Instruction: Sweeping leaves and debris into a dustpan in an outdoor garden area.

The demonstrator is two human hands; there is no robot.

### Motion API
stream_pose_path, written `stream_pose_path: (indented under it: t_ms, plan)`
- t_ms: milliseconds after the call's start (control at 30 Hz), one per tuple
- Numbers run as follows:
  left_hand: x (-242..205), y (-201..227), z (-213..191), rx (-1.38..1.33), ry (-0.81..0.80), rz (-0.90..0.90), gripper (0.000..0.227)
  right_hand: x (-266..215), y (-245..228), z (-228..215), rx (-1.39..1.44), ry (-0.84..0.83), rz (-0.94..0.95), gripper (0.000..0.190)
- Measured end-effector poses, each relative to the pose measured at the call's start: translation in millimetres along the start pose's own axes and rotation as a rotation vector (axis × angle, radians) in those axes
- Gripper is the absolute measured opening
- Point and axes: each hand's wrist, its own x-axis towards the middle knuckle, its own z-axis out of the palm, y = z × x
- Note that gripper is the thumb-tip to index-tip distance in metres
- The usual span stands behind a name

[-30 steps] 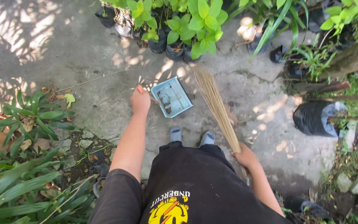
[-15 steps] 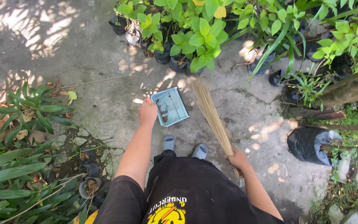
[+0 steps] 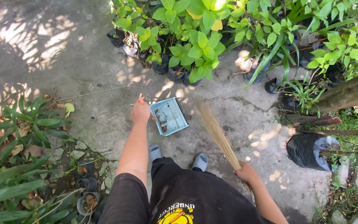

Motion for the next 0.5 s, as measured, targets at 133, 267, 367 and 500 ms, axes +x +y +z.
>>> stream_pose_path:
  t_ms: [133, 267, 367, 500]
  plan:
    - [30.0, -19.5, 21.4, -0.01, -0.063, 0.184, 0.037, 15.6, 20.7, 21.3, 0.039, 0.012, -0.115, 0.062]
    - [34.7, -19.5, 27.7, -0.07, -0.146, 0.178, 0.042, -27.1, -13.9, 16.9, 0.231, 0.021, 0.138, 0.067]
    - [32.5, -13.1, 16.6, -0.144, -0.238, 0.169, 0.044, -3.6, -38.1, 42.3, 0.166, 0.069, 0.166, 0.069]
    - [19.0, 4.8, -6.3, -0.218, -0.338, 0.155, 0.047, 1.1, -56.9, 67.0, 0.119, 0.044, 0.09, 0.064]
